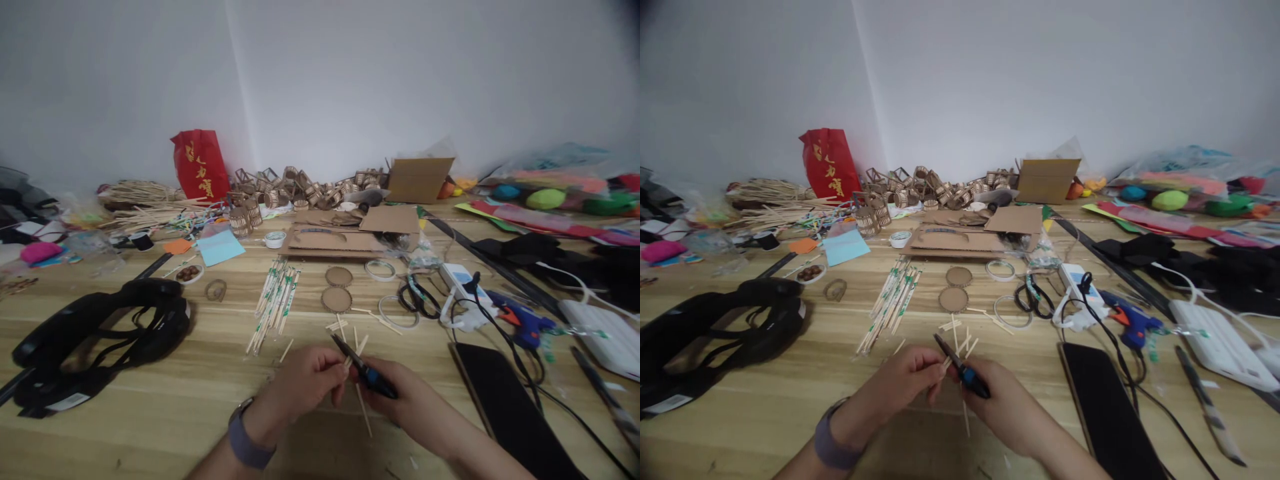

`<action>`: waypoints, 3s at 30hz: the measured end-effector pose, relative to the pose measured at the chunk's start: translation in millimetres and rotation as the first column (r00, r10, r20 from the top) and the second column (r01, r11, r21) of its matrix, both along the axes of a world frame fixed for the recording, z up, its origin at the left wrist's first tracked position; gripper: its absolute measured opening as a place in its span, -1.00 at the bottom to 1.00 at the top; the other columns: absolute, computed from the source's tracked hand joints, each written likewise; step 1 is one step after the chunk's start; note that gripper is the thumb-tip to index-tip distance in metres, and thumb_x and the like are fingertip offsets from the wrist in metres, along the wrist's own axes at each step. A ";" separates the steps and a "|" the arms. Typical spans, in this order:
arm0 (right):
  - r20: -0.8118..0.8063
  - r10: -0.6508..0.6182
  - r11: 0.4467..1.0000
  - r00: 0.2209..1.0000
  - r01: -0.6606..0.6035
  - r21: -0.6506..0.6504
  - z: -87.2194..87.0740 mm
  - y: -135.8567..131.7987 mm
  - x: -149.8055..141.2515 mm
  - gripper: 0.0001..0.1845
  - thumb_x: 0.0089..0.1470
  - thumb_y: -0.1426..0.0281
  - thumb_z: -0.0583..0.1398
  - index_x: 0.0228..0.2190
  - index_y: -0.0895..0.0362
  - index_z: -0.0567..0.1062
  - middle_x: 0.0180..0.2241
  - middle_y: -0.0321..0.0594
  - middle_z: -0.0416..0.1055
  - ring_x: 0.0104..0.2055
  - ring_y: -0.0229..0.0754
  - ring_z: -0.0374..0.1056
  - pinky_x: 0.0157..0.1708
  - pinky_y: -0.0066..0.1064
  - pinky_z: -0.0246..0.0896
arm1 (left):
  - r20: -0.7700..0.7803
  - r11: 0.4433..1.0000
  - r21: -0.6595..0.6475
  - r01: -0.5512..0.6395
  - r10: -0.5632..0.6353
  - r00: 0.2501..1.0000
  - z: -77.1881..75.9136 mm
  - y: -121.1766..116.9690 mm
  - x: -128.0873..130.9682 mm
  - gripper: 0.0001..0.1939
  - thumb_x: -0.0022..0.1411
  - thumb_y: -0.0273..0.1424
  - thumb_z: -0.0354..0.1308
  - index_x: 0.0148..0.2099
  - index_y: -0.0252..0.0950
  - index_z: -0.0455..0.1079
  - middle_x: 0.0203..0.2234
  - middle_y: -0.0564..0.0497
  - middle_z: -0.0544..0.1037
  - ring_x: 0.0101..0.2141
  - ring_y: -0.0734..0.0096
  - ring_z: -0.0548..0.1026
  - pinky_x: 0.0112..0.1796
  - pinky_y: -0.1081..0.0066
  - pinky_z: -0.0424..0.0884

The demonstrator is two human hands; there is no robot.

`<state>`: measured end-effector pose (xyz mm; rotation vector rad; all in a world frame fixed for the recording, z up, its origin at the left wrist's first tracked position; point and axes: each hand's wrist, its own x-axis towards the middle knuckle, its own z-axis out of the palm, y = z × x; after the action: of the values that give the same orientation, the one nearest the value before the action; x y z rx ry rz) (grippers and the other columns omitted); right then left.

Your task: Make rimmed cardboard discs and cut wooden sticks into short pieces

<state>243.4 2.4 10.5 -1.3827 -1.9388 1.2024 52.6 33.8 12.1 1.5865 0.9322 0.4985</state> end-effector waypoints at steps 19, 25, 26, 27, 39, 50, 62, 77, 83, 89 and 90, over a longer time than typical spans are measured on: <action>-0.044 -0.333 0.819 0.942 0.312 0.482 -13.2 19.0 22.9 -0.76 0.08 0.25 0.10 -0.25 0.11 0.43 -0.23 -0.08 0.47 -0.15 -0.02 0.38 -0.11 -0.21 0.29 | -0.009 0.991 0.065 -0.117 0.118 0.993 -1.4 12.3 -10.0 -0.65 0.23 -0.15 -0.02 -0.29 -0.33 0.40 -0.64 0.17 0.19 -0.57 0.52 0.15 -0.49 0.47 0.03; 0.185 -0.234 0.797 0.955 0.079 0.598 -26.7 15.8 13.7 -0.82 0.13 0.39 0.06 -0.23 0.13 0.40 -0.22 -0.04 0.47 -0.15 -0.02 0.39 -0.18 -0.22 0.29 | -0.335 0.917 0.395 0.054 0.089 0.938 -10.9 0.1 5.1 -0.68 0.31 -0.30 -0.07 -0.38 -0.29 0.42 -0.48 0.02 0.51 -0.42 0.36 0.40 -0.43 0.44 0.11; 0.246 -0.246 0.817 0.937 0.064 0.573 -28.7 14.1 10.8 -0.84 0.13 0.39 0.06 -0.27 0.13 0.40 -0.29 -0.07 0.47 -0.22 -0.02 0.39 -0.25 -0.25 0.29 | -0.359 0.904 0.424 0.058 0.109 0.927 -13.1 -1.3 6.8 -0.69 0.32 -0.31 -0.07 -0.35 -0.29 0.44 -0.45 -0.01 0.54 -0.40 0.33 0.43 -0.42 0.43 0.14; 0.301 -0.268 0.830 0.915 0.060 0.555 -30.5 12.7 8.1 -0.86 0.13 0.39 0.06 -0.30 0.13 0.39 -0.34 -0.10 0.47 -0.28 -0.02 0.39 -0.29 -0.26 0.27 | -0.383 0.890 0.451 0.063 0.130 0.914 -15.2 -2.4 8.2 -0.70 0.33 -0.32 -0.07 -0.32 -0.28 0.45 -0.41 -0.03 0.57 -0.37 0.30 0.47 -0.40 0.42 0.16; 0.524 -0.372 0.868 0.766 0.086 0.490 -35.1 6.1 -10.8 -0.93 0.09 0.45 0.05 -0.39 0.12 0.33 -0.39 -0.06 0.47 -0.31 -0.01 0.39 -0.35 -0.34 0.13 | -0.657 0.806 0.567 0.169 0.319 0.683 -16.1 -17.5 24.9 -0.65 0.32 -0.47 -0.16 -0.25 -0.30 0.48 -0.37 -0.18 0.59 -0.32 0.13 0.52 -0.21 0.22 0.28; 0.065 -0.152 0.927 0.986 0.119 0.355 -7.6 13.5 19.5 -0.78 0.16 0.25 0.03 -0.44 0.08 0.32 -0.50 -0.27 0.37 -0.44 -0.19 0.28 -0.42 -0.42 0.19 | 0.099 0.974 -0.127 -0.189 0.202 0.974 -17.4 5.4 7.5 -0.60 0.21 -0.06 -0.06 -0.35 -0.31 0.34 -0.67 0.10 0.39 -0.60 0.48 0.31 -0.47 0.45 0.20; 0.235 -0.129 0.943 0.964 0.046 0.329 -13.6 5.8 5.6 -0.86 -0.02 0.45 0.15 -0.32 0.11 0.41 -0.33 -0.18 0.44 -0.26 -0.09 0.33 -0.27 -0.35 0.17 | 0.157 0.929 -0.369 -0.003 0.066 0.985 -23.7 -7.1 19.0 -0.52 0.00 0.06 0.15 -0.39 -0.32 0.34 -0.50 0.00 0.53 -0.48 0.42 0.47 -0.45 0.45 0.23; 0.013 -0.204 0.938 0.979 0.192 0.288 -25.8 -3.1 -22.3 -0.54 -0.16 0.55 0.21 -0.14 0.08 0.40 -0.13 -0.13 0.46 -0.07 -0.03 0.36 -0.06 -0.24 0.20 | 0.246 0.957 -0.226 -0.182 0.237 0.940 -29.8 -7.8 26.5 -0.68 0.08 -0.15 0.13 -0.31 -0.33 0.41 -0.47 0.08 0.45 -0.36 0.39 0.37 -0.33 0.44 0.24; 0.079 -0.224 0.919 0.971 0.184 0.348 -27.0 3.3 -14.2 -0.64 -0.07 0.43 0.21 -0.15 0.11 0.39 -0.11 -0.08 0.46 -0.05 -0.03 0.35 -0.08 -0.26 0.20 | 0.098 0.957 -0.106 -0.271 0.281 0.955 -29.0 2.0 17.6 -0.66 0.17 -0.12 0.02 -0.29 -0.32 0.37 -0.49 0.06 0.48 -0.44 0.38 0.41 -0.40 0.43 0.25; 0.454 -0.292 0.942 0.842 0.172 0.287 -25.4 6.4 -10.0 -0.86 0.07 0.40 0.08 -0.28 0.13 0.37 -0.38 -0.09 0.52 -0.34 -0.03 0.43 -0.40 -0.37 0.12 | -0.127 0.839 0.313 -0.444 0.501 0.856 -26.1 27.0 -11.1 -0.72 0.30 -0.23 -0.13 -0.41 -0.23 0.21 -0.52 0.04 0.53 -0.45 0.35 0.48 -0.39 0.42 0.26; 0.499 -0.274 0.949 0.822 0.148 0.278 -25.0 5.0 -12.3 -0.85 0.05 0.44 0.08 -0.28 0.12 0.38 -0.37 -0.09 0.54 -0.33 -0.03 0.44 -0.41 -0.38 0.10 | -0.164 0.816 0.371 -0.444 0.528 0.833 -25.9 29.3 -14.4 -0.73 0.31 -0.25 -0.14 -0.40 -0.23 0.22 -0.52 0.04 0.54 -0.46 0.36 0.47 -0.40 0.43 0.24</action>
<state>231.0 7.4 -14.5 -1.8873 -2.1121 0.4902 38.2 63.1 -13.9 1.7227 1.5495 0.8514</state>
